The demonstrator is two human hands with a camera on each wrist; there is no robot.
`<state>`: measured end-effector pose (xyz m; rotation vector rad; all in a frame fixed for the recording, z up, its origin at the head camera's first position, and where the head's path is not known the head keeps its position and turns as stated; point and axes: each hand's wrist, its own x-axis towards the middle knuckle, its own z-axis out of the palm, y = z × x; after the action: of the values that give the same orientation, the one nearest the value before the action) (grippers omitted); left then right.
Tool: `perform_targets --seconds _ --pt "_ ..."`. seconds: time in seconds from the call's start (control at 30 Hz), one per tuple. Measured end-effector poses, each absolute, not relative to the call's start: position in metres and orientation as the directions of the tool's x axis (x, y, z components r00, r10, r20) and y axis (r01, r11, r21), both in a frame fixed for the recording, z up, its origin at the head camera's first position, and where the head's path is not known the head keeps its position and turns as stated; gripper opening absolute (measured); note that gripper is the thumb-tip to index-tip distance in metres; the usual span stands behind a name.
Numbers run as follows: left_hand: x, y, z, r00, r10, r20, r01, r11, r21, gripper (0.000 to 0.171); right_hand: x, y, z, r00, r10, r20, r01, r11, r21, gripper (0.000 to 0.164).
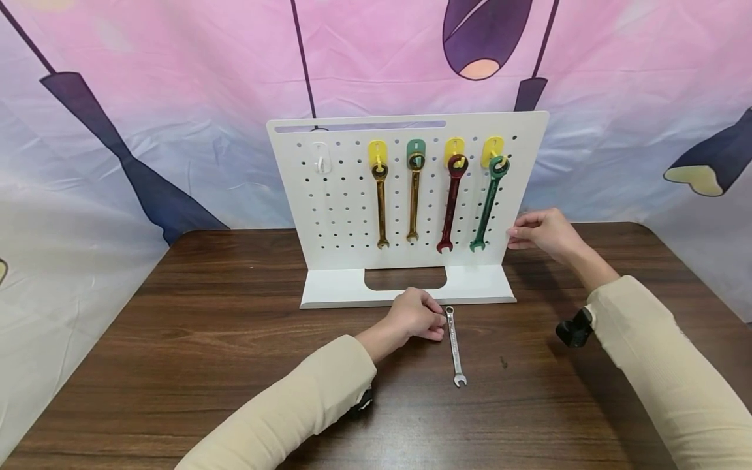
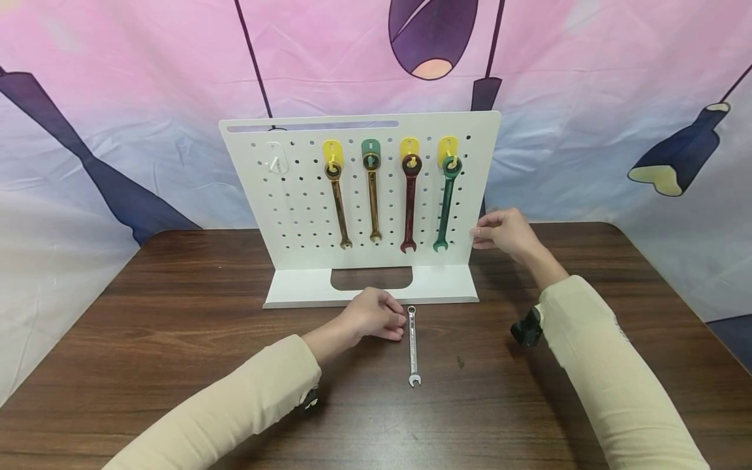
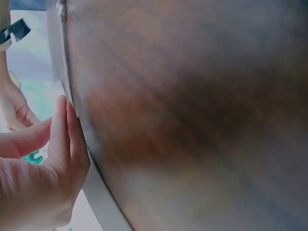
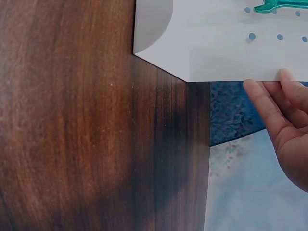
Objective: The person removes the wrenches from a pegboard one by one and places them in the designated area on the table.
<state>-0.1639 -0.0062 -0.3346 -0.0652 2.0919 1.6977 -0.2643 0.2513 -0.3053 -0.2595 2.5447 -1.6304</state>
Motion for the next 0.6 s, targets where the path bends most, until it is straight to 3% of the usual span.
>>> perform_targets --seconds 0.6 --pt "-0.188 -0.041 -0.295 -0.925 0.251 -0.286 -0.244 0.187 0.952 0.015 -0.264 0.252 -0.305 -0.98 -0.201 -0.008 -0.074 0.398 -0.914 0.029"
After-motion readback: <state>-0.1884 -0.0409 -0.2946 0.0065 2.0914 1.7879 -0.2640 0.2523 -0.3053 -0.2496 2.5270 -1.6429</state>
